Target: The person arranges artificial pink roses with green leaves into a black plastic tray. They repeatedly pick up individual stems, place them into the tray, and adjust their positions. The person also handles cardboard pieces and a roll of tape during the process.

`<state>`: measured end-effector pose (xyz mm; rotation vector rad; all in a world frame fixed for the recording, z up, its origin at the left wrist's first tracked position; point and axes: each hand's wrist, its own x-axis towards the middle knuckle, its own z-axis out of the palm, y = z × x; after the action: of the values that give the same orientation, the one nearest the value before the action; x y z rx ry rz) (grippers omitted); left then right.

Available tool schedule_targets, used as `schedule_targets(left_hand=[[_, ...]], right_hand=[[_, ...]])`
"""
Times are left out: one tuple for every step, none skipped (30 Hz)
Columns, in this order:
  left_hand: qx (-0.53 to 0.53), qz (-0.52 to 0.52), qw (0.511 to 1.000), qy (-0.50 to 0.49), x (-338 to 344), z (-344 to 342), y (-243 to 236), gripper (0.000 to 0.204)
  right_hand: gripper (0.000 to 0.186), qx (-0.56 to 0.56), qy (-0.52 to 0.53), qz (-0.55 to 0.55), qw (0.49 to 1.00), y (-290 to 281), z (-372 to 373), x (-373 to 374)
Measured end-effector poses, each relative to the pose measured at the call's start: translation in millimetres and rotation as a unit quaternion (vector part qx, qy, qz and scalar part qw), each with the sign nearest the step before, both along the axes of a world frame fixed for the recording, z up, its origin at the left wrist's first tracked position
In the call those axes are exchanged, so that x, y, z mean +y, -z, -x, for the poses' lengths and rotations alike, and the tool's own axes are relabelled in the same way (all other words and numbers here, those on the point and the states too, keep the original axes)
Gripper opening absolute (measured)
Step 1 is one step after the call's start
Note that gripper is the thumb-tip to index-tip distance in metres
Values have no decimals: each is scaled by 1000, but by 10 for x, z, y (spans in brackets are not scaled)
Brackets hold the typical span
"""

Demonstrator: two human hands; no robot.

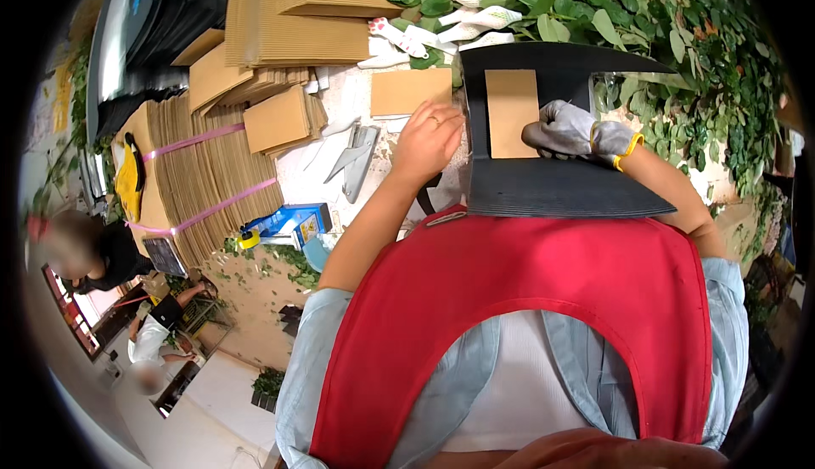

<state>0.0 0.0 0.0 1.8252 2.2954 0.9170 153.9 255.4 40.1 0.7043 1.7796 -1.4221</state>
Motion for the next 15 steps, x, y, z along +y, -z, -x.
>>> schedule_targets(left_hand=[[-48,-2,999,-3,7,-19,-25,16],[-99,-5,995,-8,38,-16,-51,19],[-73,-4,997,40,107,-15,-67,21],[-50,-4,995,85,225,-26,-59,22],[-31,-15,991,132,339,-45,-56,24],[-111,11,981,159,445,-75,-53,45],[-84,48,981,169,535,-89,-52,53],[-58,68,981,174,599,-110,-48,61],[-32,86,980,178,639,-111,-45,68],[-64,159,967,189,653,-58,-46,86],[-63,167,966,189,665,-45,-54,86],[-68,185,962,187,667,-56,-65,86],[-77,208,959,178,634,-89,-77,86],[-92,217,956,175,602,-98,-85,86],[-93,194,961,175,608,-83,-76,83]], right_hand=[[34,5,1,7,1000,-4,3,1],[36,6,0,4,1000,-21,10,5],[36,8,-9,2,1000,-47,12,3],[37,5,-20,-9,1000,-68,12,3],[37,27,-26,-4,999,-88,20,0],[37,-15,-30,-33,999,-89,55,-22],[39,-15,-34,-41,998,-113,68,-22],[39,6,-79,-108,991,-128,126,-36],[40,14,-126,-180,976,-180,193,-49],[40,53,-257,-281,923,-275,253,-73],[40,-6,-319,-328,889,-410,314,-101],[34,-21,-409,-364,837,-616,305,-73],[32,-32,-494,-392,775,-815,304,-65],[34,23,-469,-343,813,-1023,297,-26],[37,76,-442,-290,846,-1223,282,35]])
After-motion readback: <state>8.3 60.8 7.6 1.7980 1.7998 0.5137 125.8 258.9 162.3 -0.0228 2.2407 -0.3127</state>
